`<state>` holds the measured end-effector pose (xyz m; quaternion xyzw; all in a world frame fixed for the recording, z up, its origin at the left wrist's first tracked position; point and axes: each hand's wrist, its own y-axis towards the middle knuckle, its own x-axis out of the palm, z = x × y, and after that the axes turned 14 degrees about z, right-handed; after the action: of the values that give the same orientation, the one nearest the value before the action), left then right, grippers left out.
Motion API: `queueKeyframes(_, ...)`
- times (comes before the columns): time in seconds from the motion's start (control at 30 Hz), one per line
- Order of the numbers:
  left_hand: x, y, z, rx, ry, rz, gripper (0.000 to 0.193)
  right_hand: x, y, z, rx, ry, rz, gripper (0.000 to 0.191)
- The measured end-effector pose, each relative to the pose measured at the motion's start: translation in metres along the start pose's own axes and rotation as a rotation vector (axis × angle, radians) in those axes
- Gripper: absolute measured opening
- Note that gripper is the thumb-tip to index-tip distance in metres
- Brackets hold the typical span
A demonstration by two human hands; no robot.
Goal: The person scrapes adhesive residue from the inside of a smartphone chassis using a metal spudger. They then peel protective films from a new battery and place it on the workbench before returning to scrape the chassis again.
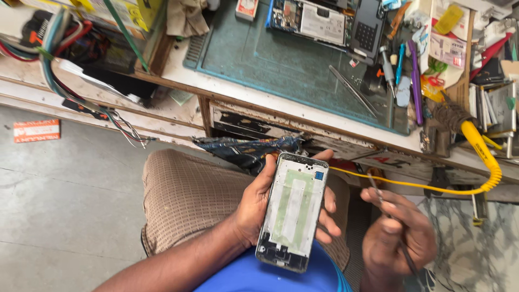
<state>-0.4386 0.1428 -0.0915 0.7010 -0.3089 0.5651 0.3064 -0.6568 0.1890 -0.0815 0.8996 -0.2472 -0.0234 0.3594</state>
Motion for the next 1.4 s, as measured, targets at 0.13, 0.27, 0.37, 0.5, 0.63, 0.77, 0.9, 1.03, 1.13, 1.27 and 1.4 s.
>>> queueKeyframes(0.13,0.013,0.004,-0.046,-0.023,-0.048,-0.027,0.09,-0.043,-0.004,-0.004,0.01,0.064,0.047,0.028)
queueKeyframes(0.27,0.024,0.01,-0.085,-0.135,-0.235,-0.007,0.094,-0.082,-0.005,-0.008,0.015,-0.023,0.028,0.023)
queueKeyframes(0.37,0.025,0.023,-0.114,-0.011,0.18,0.079,0.088,-0.116,0.01,-0.019,0.041,-0.156,-0.006,0.024)
queueKeyframes(0.5,-0.003,0.054,-0.142,-0.093,-0.043,0.011,0.082,-0.145,0.021,-0.031,0.077,-0.048,-0.005,0.015)
queueKeyframes(0.63,-0.032,0.079,-0.149,-0.108,-0.068,0.091,0.084,-0.164,0.045,-0.054,0.183,-0.126,-0.102,0.021)
queueKeyframes(0.77,-0.083,0.085,-0.173,-0.134,0.009,0.045,0.079,-0.185,0.039,-0.056,0.144,-0.228,-0.384,0.018)
queueKeyframes(0.9,-0.118,0.078,-0.182,-0.104,0.084,0.099,0.08,-0.167,0.016,-0.058,0.057,-0.278,-0.68,0.017)
queueKeyframes(1.03,-0.114,0.059,-0.15,-0.075,0.144,0.146,0.082,-0.12,0.016,-0.073,-0.008,-0.231,-0.842,0.016)
queueKeyframes(1.13,-0.106,0.057,-0.123,-0.092,0.125,0.137,0.083,-0.087,0.021,-0.065,0.021,-0.232,-0.856,0.017)
queueKeyframes(1.27,-0.099,0.063,-0.111,-0.107,0.154,0.273,0.089,-0.075,0.03,-0.056,-0.011,-0.326,-0.798,0.02)
queueKeyframes(1.4,-0.1,0.062,-0.109,-0.216,0.059,-0.134,0.07,-0.077,0.038,-0.055,0.035,-0.416,-0.67,0.015)
